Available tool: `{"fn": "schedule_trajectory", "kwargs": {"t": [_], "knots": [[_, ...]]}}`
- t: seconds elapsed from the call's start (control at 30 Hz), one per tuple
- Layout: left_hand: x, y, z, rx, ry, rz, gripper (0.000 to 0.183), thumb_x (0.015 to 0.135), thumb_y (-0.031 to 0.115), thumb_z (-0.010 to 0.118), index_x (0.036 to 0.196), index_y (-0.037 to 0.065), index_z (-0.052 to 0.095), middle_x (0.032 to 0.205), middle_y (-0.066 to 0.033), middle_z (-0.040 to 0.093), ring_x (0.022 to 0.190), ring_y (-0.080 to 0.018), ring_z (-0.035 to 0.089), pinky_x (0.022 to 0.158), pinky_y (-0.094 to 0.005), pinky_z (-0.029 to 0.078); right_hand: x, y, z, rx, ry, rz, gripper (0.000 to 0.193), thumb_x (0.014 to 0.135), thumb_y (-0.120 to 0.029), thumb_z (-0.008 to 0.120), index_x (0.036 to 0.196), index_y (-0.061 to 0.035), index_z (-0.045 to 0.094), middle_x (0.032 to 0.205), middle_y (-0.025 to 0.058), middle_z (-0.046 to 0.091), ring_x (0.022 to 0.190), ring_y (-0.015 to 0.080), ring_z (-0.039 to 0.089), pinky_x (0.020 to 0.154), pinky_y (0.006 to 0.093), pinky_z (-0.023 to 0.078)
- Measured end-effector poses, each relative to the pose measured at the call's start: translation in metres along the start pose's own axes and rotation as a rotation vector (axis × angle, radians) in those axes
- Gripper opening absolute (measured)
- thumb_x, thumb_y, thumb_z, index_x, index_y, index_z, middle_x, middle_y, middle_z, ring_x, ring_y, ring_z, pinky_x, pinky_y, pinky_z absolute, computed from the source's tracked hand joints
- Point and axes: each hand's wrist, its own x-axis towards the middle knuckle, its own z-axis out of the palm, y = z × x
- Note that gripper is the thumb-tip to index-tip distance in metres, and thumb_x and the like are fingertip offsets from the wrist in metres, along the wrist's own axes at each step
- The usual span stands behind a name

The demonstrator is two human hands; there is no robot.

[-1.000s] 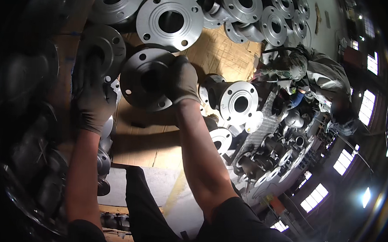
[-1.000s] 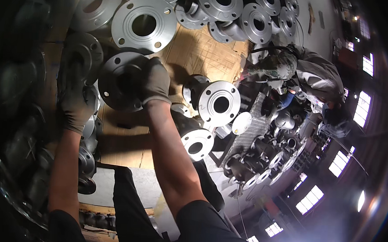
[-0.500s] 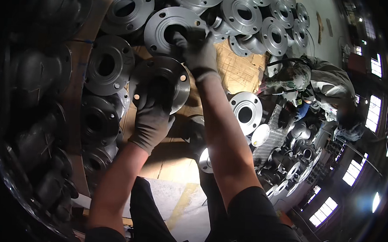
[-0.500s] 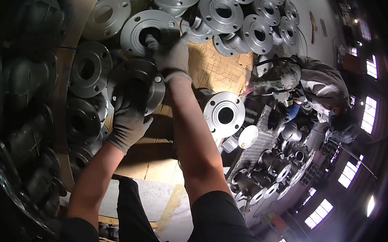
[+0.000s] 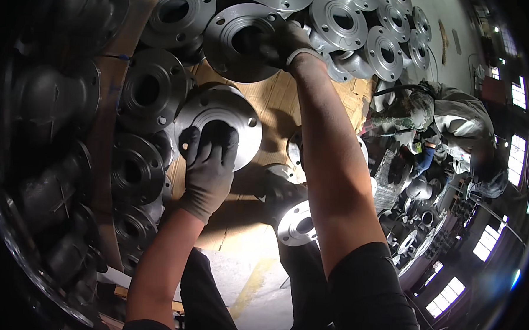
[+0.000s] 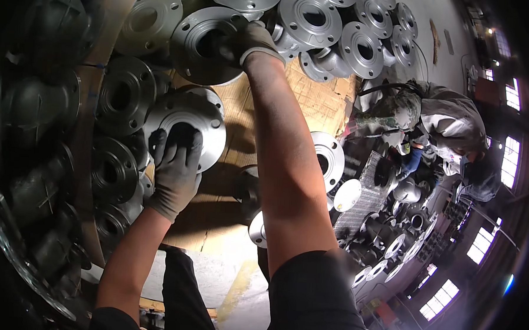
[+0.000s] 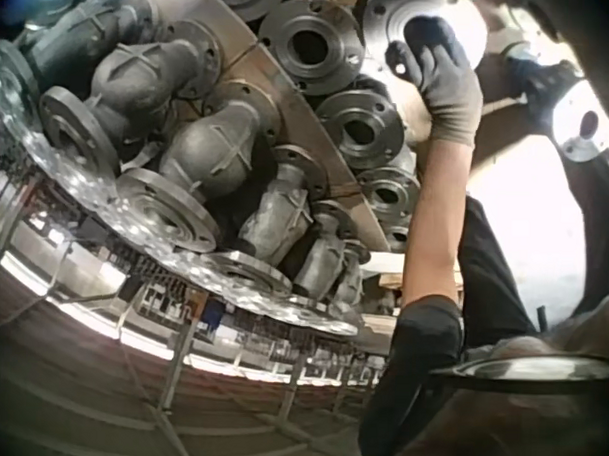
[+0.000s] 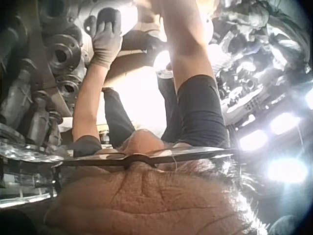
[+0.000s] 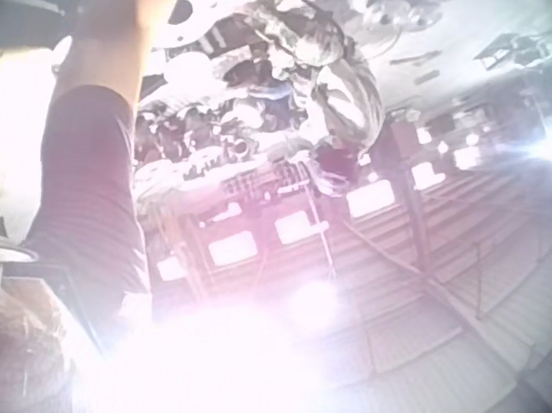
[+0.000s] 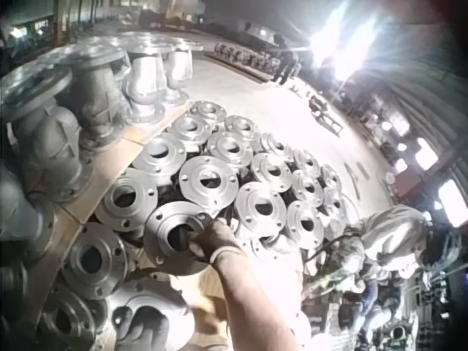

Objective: Using a handheld die grinder to smooth and finish metal flanges before stacking them on a pallet.

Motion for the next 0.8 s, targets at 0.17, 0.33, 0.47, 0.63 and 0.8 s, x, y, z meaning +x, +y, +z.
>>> {"fn": "schedule_trajectory", "kwargs": {"t": [0.17,0.33,0.47,0.63,0.8], "knots": [[0.027,0.003,0.002,0.026,0.042,-0.011,0.088,0.073,0.02,0.086,0.155,0.006,0.055,0.132,-0.0199,0.064,0.132,-0.0397,0.058,0.132,-0.0605,0.028,-0.011,-0.011,0.008,-0.468,0.041,-0.207,0.033,0.096,-0.037,0.067,0.118,-0.018,0.082,0.118,0.0179,0.081,0.113,0.0323,0.079,0.097,0.0446,0.061],[0.0,-0.001,-0.009,-0.011,0.002,0.009,0.084,0.071,0.018,0.087,0.149,0.006,0.059,0.134,-0.0215,0.064,0.134,-0.0418,0.057,0.132,-0.0628,0.028,-0.051,-0.013,0.044,-0.276,0.1,-0.216,0.017,0.093,-0.029,0.07,0.089,-0.0233,0.085,0.1,0.0089,0.082,0.098,0.0289,0.08,0.079,0.046,0.062],[-0.034,-0.006,-0.002,-0.019,-0.061,-0.031,0.084,0.07,0.02,0.089,0.147,0.004,0.062,0.129,-0.0227,0.066,0.13,-0.0449,0.059,0.129,-0.0658,0.031,-0.071,-0.027,0.062,-0.205,0.066,-0.226,0.014,0.092,-0.026,0.072,0.086,-0.0182,0.082,0.092,0.0103,0.078,0.089,0.0273,0.079,0.068,0.043,0.054],[-0.071,-0.016,0.009,-0.014,-0.073,0.004,0.086,0.071,0.026,0.092,0.148,0.006,0.061,0.125,-0.0283,0.065,0.127,-0.0496,0.057,0.122,-0.0761,0.035,-0.082,-0.04,0.054,0.568,0.149,0.419,0.043,0.091,-0.042,0.079,0.096,0.0006,0.072,0.093,0.0239,0.075,0.094,0.0429,0.077,0.087,0.0504,0.06],[-0.093,-0.01,0.015,0.059,0.131,0.049,0.047,0.087,0.024,0.078,0.133,0.016,0.07,0.117,-0.0174,0.067,0.12,-0.0411,0.06,0.113,-0.0699,0.042,-0.046,-0.004,0.04,-0.418,-0.055,-0.232,0.025,0.098,-0.025,0.062,0.096,-0.0098,0.082,0.102,0.0121,0.078,0.1,0.0305,0.075,0.086,0.0457,0.057]]}}
